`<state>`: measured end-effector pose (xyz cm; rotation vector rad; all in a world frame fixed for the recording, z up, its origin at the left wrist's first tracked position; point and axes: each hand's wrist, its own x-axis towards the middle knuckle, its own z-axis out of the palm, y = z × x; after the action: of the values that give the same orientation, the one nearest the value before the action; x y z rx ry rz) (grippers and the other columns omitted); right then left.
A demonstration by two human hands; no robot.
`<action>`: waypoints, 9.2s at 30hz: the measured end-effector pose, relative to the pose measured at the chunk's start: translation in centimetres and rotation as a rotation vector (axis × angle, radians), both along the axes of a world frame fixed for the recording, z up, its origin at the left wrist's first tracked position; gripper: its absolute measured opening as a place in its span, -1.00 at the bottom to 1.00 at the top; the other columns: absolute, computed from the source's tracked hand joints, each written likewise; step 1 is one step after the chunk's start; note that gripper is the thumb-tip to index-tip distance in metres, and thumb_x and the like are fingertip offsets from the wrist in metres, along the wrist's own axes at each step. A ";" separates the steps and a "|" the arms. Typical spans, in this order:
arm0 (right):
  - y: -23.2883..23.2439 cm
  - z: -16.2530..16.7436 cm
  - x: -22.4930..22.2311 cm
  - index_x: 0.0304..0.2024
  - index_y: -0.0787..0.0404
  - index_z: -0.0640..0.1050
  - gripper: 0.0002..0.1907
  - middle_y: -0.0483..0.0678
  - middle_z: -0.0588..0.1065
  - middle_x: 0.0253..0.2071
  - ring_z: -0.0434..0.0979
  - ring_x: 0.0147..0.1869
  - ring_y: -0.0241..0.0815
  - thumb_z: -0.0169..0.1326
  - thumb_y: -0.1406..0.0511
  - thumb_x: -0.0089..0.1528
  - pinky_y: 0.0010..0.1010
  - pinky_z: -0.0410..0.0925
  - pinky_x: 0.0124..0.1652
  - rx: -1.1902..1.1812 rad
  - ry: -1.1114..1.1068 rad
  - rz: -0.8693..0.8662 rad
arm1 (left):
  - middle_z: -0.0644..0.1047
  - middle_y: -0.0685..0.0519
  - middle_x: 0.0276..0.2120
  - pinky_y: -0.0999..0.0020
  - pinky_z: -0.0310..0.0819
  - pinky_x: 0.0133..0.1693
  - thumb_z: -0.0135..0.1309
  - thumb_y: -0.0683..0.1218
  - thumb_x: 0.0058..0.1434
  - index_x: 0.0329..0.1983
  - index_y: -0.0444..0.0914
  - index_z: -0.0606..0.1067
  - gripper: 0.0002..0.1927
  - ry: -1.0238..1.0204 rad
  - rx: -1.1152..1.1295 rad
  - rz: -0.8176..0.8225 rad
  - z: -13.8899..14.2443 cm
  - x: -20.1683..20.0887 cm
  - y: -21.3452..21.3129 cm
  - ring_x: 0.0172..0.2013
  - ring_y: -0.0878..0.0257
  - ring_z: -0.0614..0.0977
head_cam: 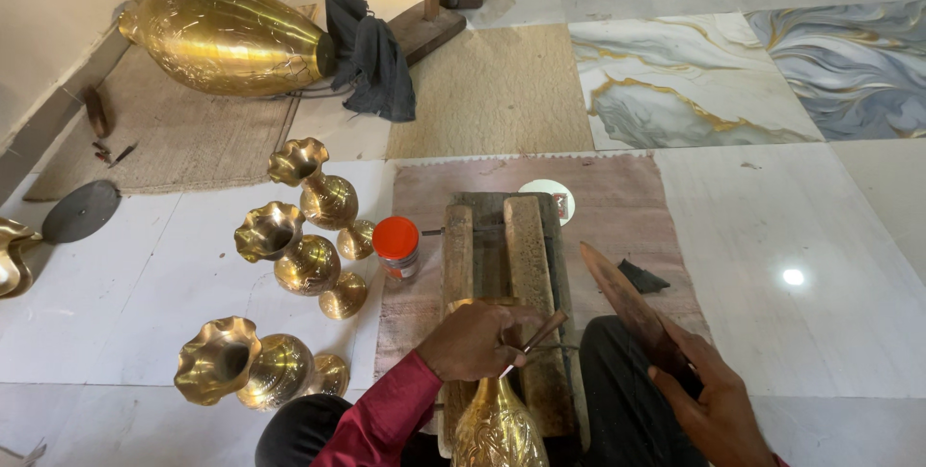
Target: The person sits on the floor with a brass vase clamped between wooden blocks and engraves decorative floral patterns into its surface, holding a chisel against the brass and striking it with a wooden mallet. They reposition the vase and chisel repeatedly to work on different areas of the pattern.
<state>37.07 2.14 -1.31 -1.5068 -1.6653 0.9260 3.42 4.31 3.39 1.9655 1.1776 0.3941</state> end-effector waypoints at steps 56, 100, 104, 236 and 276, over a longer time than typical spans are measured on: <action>4.5 15.3 -9.6 0.45 -0.33 0.30 -0.01 -0.14 0.46 0.07 0.48 0.05 -0.10 0.14 0.49 0.02 -0.09 0.36 0.02 0.423 -0.983 0.557 | 0.69 -0.07 -0.47 0.27 0.73 -0.48 0.21 -0.27 0.13 0.02 -0.26 0.49 -0.63 -0.261 0.165 0.925 -2.4 1.9 -8.2 -0.51 0.17 0.77; 8.5 14.7 -14.5 0.38 -0.20 0.43 -0.11 -0.04 0.47 0.13 0.49 0.08 -0.05 0.19 0.47 0.00 -0.01 0.40 0.02 0.520 -0.889 0.715 | 0.70 -0.01 -0.42 0.40 0.72 -0.34 0.21 -0.28 0.17 0.12 -0.30 0.44 -0.57 -0.691 -0.024 0.775 -6.4 -2.0 -6.7 -0.42 0.30 0.74; 8.7 14.4 -14.0 0.36 -0.24 0.42 -0.13 -0.06 0.47 0.15 0.48 0.07 -0.05 0.19 0.46 0.00 0.00 0.40 0.04 0.525 -0.970 0.717 | 0.71 -0.03 -0.40 0.39 0.78 -0.31 0.21 -0.27 0.18 0.16 -0.31 0.41 -0.54 -0.677 -0.051 0.752 -6.4 -2.2 -6.4 -0.42 0.27 0.77; -9.7 -9.4 -5.4 0.06 0.31 0.57 -0.46 -0.05 0.55 -0.50 0.49 -0.56 -0.20 0.24 0.12 0.13 -0.38 0.36 -0.51 -0.870 0.309 0.044 | 0.67 -0.04 -0.33 0.32 0.71 -0.29 0.18 -0.29 0.23 0.04 -0.35 0.43 -0.68 -1.068 0.024 0.959 -7.8 0.5 -11.0 -0.34 0.24 0.73; 7.9 11.2 -8.2 0.39 -0.14 0.36 -0.22 -0.08 0.47 0.01 0.50 -0.02 -0.13 0.17 0.41 0.11 -0.17 0.46 -0.03 0.459 -0.672 0.629 | 0.72 -0.06 -0.42 0.35 0.76 -0.33 0.24 -0.27 0.11 0.15 -0.28 0.48 -0.51 -0.344 0.080 0.880 -4.2 2.0 -6.2 -0.44 0.22 0.79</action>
<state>28.85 10.04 9.90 -1.0275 -2.7067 0.2576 5.42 -1.91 -0.77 1.2605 1.7505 1.1821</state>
